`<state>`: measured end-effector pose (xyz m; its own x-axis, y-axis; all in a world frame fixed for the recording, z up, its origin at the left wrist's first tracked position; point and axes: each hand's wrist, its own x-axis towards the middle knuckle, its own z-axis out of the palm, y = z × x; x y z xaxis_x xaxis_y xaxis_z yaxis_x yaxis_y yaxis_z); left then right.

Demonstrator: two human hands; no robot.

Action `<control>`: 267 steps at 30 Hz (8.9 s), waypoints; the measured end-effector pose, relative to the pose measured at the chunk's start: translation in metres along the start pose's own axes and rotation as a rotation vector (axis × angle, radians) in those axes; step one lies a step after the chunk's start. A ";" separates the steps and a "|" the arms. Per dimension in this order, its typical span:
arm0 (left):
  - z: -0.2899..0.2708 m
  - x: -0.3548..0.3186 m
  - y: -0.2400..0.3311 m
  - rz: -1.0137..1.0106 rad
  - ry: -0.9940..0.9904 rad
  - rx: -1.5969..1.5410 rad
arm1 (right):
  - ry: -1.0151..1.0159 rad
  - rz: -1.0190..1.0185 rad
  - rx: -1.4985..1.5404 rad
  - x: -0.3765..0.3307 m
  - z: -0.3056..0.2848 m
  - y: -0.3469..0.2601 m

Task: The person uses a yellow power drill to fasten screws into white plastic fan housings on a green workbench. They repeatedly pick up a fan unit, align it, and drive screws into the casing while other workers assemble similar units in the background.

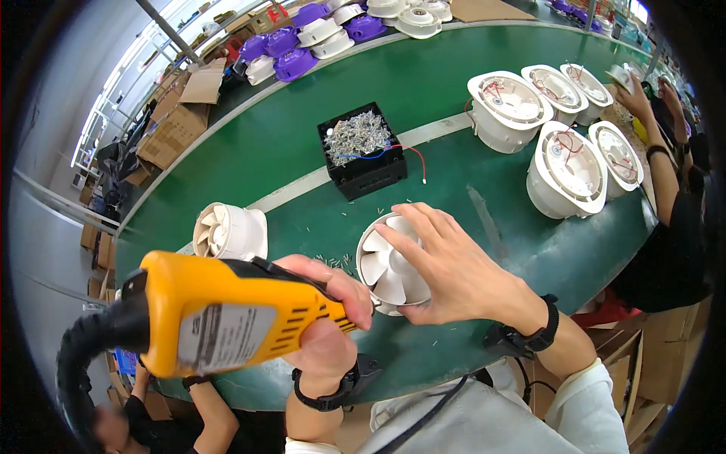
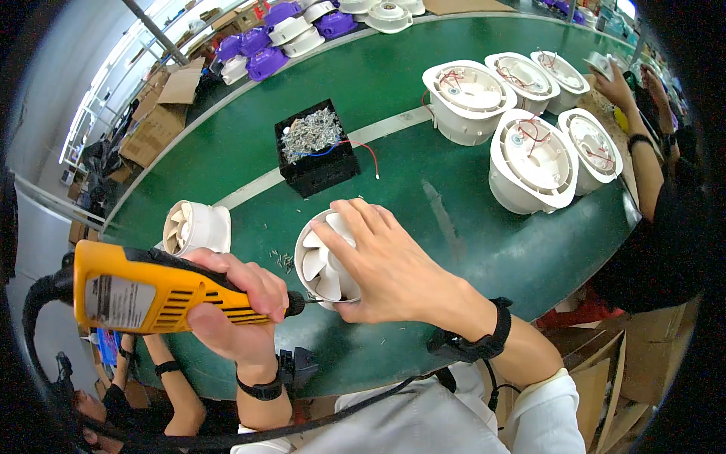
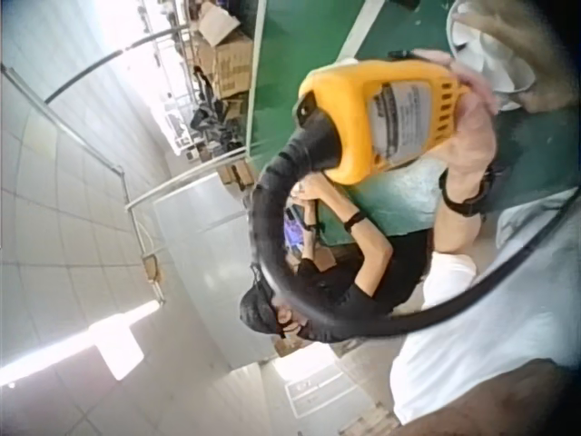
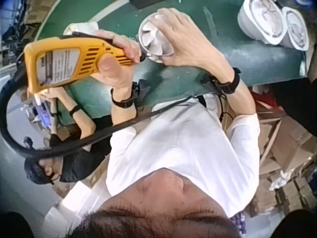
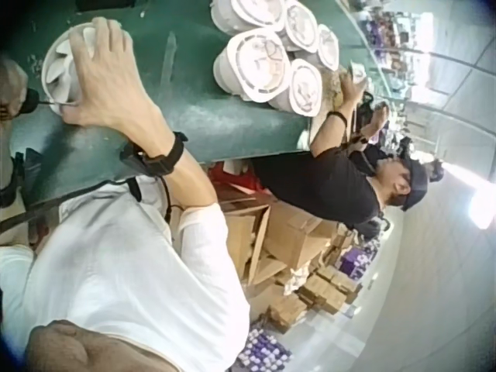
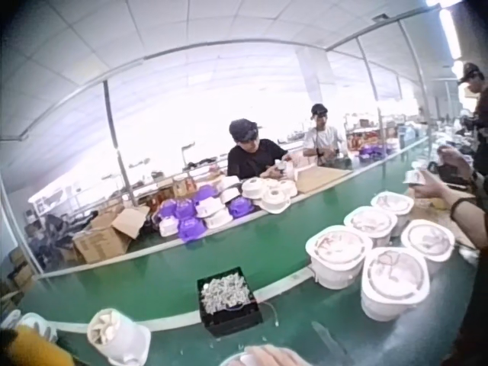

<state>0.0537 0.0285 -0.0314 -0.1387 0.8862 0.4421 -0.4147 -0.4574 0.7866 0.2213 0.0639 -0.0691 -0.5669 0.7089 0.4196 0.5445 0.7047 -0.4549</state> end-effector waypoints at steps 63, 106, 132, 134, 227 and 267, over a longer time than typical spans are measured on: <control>-0.014 0.024 0.013 0.193 -0.001 0.346 | -0.065 -0.093 -0.082 0.001 -0.008 0.011; -0.001 0.003 0.004 -0.049 -0.132 0.074 | -0.105 -0.037 0.097 -0.012 -0.012 0.017; -0.026 0.012 0.007 0.119 -0.015 0.082 | -0.137 0.082 0.065 -0.015 -0.032 0.014; -0.026 0.012 0.008 0.137 -0.004 0.075 | -0.113 0.165 0.043 -0.017 -0.037 0.003; -0.066 -0.011 0.025 0.269 0.111 -0.046 | -0.126 0.124 0.011 -0.125 -0.052 0.040; -0.056 -0.013 0.028 0.472 0.127 -0.005 | -0.164 0.588 -0.904 -0.122 -0.129 0.066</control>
<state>-0.0070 0.0087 -0.0391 -0.4207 0.5845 0.6938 -0.2843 -0.8112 0.5110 0.4061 0.0280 -0.0490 -0.1087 0.9767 0.1848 0.9724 0.0658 0.2238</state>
